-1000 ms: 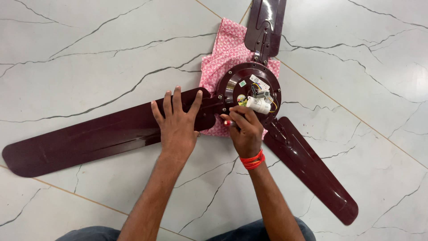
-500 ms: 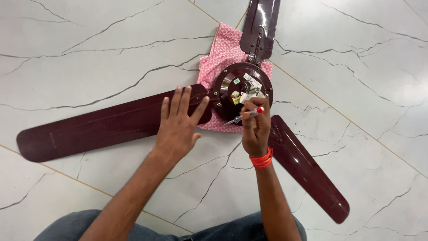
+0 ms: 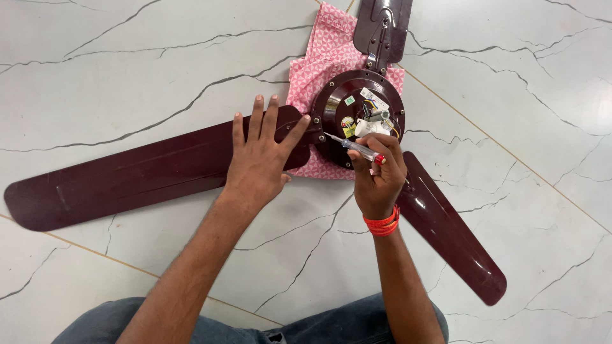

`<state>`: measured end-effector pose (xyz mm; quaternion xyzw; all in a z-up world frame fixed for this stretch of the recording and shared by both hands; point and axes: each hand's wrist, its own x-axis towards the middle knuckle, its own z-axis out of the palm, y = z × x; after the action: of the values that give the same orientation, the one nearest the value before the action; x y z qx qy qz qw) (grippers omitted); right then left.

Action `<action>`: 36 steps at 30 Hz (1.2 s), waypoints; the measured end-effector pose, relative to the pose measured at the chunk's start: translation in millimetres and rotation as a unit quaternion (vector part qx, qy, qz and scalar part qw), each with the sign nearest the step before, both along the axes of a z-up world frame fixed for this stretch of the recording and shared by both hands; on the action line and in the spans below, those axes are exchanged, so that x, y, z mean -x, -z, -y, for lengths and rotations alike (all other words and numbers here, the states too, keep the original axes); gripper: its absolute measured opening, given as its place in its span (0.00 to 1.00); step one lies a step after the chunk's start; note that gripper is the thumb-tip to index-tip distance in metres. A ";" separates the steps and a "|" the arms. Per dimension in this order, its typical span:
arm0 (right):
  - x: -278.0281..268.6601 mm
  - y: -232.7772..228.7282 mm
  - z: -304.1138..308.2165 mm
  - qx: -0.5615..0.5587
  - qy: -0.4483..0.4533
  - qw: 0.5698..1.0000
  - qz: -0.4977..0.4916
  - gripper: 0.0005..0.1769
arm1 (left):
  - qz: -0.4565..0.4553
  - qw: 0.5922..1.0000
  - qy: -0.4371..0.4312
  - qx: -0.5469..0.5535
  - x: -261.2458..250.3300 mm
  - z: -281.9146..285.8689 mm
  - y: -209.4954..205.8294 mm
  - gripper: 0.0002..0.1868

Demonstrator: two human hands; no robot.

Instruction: The person is repairing a ceiling fan by using a screwdriver to tighten screws on the fan blades and motor housing. The fan is placed on a cloth on the floor, and the person works on the central hub and blade attachments.

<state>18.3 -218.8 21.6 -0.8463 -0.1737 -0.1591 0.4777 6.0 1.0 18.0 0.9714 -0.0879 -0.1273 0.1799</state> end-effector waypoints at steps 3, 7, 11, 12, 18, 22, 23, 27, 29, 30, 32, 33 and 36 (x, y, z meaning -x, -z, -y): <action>-0.1 2.4 1.1 0.002 -0.009 1.000 -0.005 0.13 | -0.055 0.998 -0.014 -0.028 -2.8 -7.1 -1.6 0.65; 0.6 3.3 0.0 -0.034 -0.042 0.998 -0.025 0.13 | -0.079 0.994 -0.021 -0.068 -5.0 -13.3 -2.7 0.68; -0.5 0.4 -1.7 0.000 -0.044 0.999 -0.005 0.13 | -0.101 0.991 -0.025 -0.089 -7.1 -16.3 -1.4 0.68; -0.1 -0.6 -1.8 0.008 -0.044 0.999 -0.004 0.13 | -0.107 0.990 -0.026 -0.090 -6.8 -16.8 -0.4 0.68; -0.8 -4.7 -3.8 0.031 -0.039 0.999 -0.009 0.14 | -0.048 0.995 -0.020 -0.088 -3.4 -20.2 13.0 0.57; -1.7 -8.8 -6.6 0.028 -0.042 0.999 -0.003 0.17 | -0.032 0.995 -0.027 -0.088 -0.9 -19.1 16.2 0.52; -1.2 -9.3 -6.6 0.040 -0.034 0.999 0.000 0.17 | -0.030 0.995 -0.027 -0.088 0.0 -18.7 15.9 0.52; 1.0 -6.3 -7.3 0.028 -0.002 1.000 0.002 0.22 | -0.042 0.994 -0.025 -0.099 -0.7 -16.9 15.4 0.52; 0.4 -4.4 -8.3 0.031 0.001 0.999 0.024 0.23 | -0.035 0.994 -0.026 -0.104 0.0 -16.3 14.8 0.52; 0.5 -4.5 -9.0 0.053 -0.004 0.997 0.047 0.21 | -0.032 0.993 -0.026 -0.106 0.5 -16.2 14.4 0.51; 0.2 -5.7 -10.6 0.074 -0.026 0.994 0.080 0.21 | -0.028 0.993 -0.028 -0.113 0.8 -15.8 13.7 0.51; -0.7 -6.9 -10.9 0.073 -0.044 0.992 0.091 0.22 | -0.027 0.992 -0.029 -0.117 1.0 -15.3 13.2 0.51; -0.5 -11.4 -10.3 0.080 -0.063 0.992 0.072 0.15 | -0.029 0.988 -0.022 -0.152 -0.2 -13.5 10.4 0.54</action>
<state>18.8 -208.5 33.0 -0.8558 -0.2729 -0.1745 0.4035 6.2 14.6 7.6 0.9851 -0.0404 -0.1633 0.0352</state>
